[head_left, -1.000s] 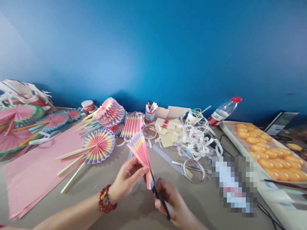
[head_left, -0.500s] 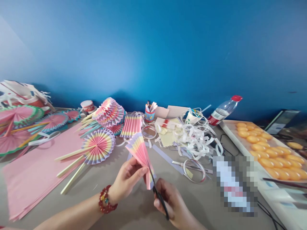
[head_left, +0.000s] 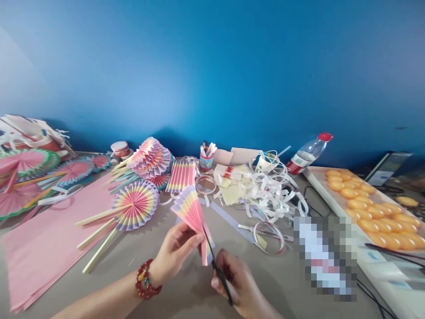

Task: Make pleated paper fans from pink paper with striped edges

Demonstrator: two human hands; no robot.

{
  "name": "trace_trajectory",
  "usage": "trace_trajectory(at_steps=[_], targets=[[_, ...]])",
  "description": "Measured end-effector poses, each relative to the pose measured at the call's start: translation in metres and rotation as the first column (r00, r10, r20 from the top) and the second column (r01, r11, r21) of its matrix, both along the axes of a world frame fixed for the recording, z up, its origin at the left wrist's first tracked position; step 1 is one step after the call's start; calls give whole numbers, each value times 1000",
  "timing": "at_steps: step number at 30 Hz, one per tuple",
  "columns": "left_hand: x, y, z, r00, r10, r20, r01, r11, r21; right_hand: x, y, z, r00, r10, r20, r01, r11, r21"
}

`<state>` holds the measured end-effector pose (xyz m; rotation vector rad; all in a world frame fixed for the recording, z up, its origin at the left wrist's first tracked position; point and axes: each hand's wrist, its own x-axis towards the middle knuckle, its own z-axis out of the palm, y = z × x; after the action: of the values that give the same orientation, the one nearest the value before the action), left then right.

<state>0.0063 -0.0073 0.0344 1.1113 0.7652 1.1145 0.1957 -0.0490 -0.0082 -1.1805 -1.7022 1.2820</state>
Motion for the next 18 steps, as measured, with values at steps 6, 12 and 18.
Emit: trace_trajectory(at_steps=[6,12,18], targets=[[-3,-2,-4,1000,-8,-3,8,1000,-13,1,1,1,998,-17,64,15,999,33],[-7,0,-5,998,62,33,-62,998,1,0,2,0,998,-31,63,29,999,26],[-5,2,-3,994,95,63,-94,995,-21,-1,-2,-6,1000,-15,-4,15,999,-38]])
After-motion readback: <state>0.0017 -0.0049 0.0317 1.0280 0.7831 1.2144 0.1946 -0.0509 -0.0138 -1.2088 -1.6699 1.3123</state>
